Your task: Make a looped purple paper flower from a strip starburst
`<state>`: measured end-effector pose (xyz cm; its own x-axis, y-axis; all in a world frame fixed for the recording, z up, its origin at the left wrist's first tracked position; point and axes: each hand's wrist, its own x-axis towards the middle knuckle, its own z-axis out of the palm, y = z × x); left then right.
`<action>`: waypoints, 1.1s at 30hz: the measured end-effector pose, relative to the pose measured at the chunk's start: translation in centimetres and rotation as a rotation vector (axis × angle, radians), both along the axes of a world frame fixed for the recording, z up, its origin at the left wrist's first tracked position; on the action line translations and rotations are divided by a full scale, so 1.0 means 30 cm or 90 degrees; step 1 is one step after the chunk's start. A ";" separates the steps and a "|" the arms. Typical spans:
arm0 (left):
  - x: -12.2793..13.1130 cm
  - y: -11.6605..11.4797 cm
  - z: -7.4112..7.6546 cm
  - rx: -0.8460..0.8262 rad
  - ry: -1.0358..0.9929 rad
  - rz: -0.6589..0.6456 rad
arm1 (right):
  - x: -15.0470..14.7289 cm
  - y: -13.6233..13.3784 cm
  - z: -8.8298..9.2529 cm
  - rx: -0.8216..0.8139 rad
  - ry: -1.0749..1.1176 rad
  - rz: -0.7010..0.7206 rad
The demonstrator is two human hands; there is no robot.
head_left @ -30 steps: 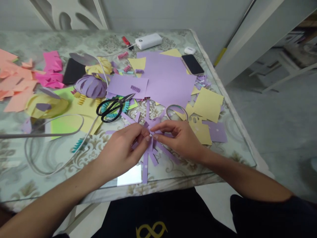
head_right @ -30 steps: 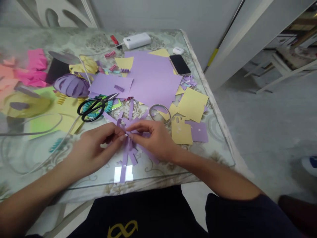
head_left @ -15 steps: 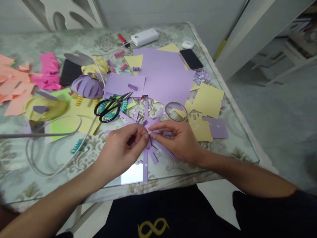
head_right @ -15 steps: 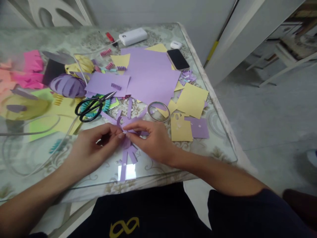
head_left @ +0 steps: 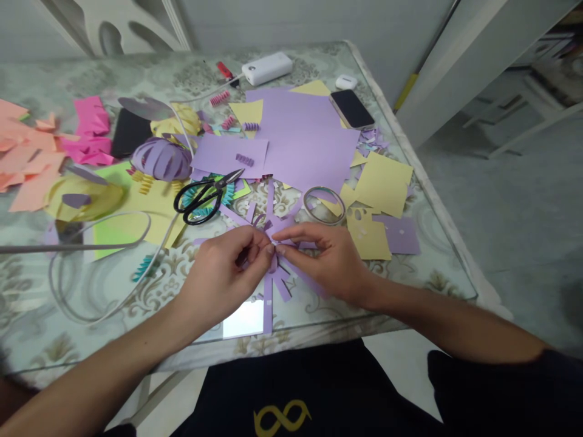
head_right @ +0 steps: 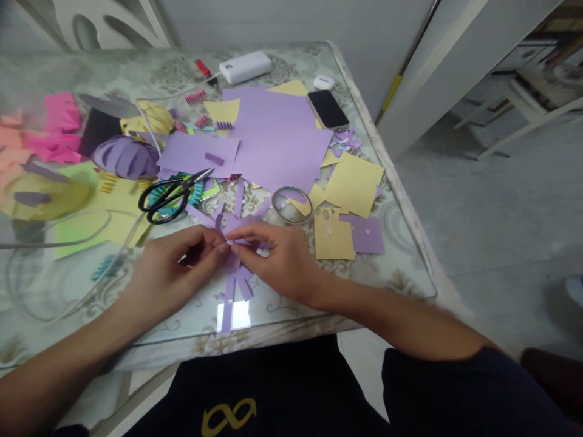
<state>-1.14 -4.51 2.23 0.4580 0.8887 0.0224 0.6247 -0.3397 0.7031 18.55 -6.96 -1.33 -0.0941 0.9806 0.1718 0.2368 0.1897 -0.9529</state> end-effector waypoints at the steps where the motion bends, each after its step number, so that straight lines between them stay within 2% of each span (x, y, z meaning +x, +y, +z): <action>1: 0.001 0.000 0.000 0.004 0.003 0.002 | 0.000 0.000 -0.001 0.006 -0.003 -0.001; 11: 0.005 0.003 -0.004 0.008 0.011 0.026 | -0.003 -0.003 -0.007 0.042 -0.040 -0.004; 22: -0.007 0.010 -0.009 -0.018 0.015 0.038 | 0.000 0.007 0.013 0.018 0.024 -0.004; 33: -0.031 0.035 0.005 -0.001 0.050 0.036 | 0.024 0.043 0.017 -0.115 0.180 0.006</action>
